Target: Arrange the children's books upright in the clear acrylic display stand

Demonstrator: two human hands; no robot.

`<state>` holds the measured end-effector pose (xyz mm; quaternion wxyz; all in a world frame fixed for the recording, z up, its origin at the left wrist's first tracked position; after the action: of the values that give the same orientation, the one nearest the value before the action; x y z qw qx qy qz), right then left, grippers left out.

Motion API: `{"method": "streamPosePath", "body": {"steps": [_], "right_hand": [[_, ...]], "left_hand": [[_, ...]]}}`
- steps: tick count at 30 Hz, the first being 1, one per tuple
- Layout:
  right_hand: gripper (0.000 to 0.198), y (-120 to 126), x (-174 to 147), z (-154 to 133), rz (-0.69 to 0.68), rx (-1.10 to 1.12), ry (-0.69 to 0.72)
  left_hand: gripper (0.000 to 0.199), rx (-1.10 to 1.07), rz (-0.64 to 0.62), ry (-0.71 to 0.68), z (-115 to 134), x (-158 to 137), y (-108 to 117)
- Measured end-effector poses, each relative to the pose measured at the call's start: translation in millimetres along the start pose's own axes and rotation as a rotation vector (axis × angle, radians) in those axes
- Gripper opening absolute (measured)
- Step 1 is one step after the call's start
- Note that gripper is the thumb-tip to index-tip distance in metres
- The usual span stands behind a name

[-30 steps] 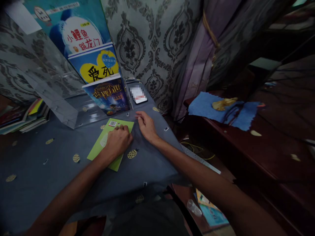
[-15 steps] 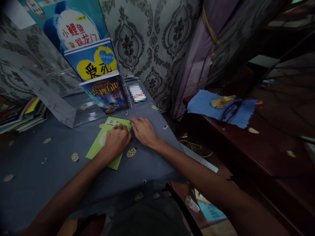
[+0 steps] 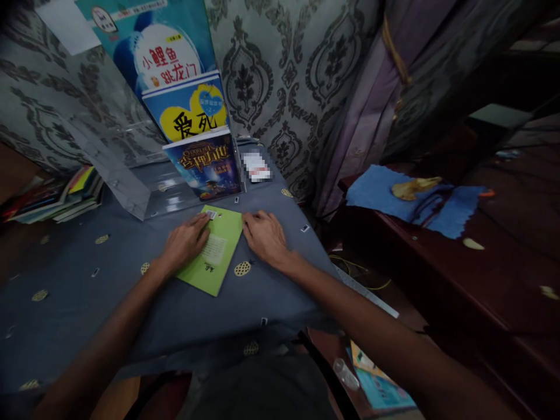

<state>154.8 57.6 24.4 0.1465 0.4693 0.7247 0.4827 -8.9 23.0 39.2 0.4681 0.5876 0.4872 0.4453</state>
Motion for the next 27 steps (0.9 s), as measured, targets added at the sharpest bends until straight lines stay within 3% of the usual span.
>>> {"method": "streamPosePath", "body": {"steps": [5,10,14,21,27], "right_hand": [[0.033,-3,-1,1,-0.019,0.028,-0.003],[0.037,-6,8,2,-0.067,-0.001,0.033],[0.036,-6,27,1,-0.121,-0.017,0.058],[0.039,-15,61,-26,-0.275,0.033,0.116],[0.043,-26,36,-25,-0.282,0.086,0.192]], "left_hand": [[0.044,-0.130,0.022,-0.061,-13,-6,-10],[0.039,-0.103,0.019,-0.014,-8,-21,-1],[0.034,-0.095,-0.007,-0.003,14,-41,10],[0.027,0.084,-0.098,-0.143,84,-69,20],[0.027,0.179,-0.079,-0.228,105,-65,25]]}}
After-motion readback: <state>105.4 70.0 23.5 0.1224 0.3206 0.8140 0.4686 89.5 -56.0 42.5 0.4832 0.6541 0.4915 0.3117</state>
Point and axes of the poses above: each hand's wrist, its own x-axis towards the middle knuckle, its own y-axis out of the back of the hand, z = x × y, the point moved 9 cm from there along x, towards the middle knuckle, and after that the axes turned 13 degrees about x, right-handed, at the moved point
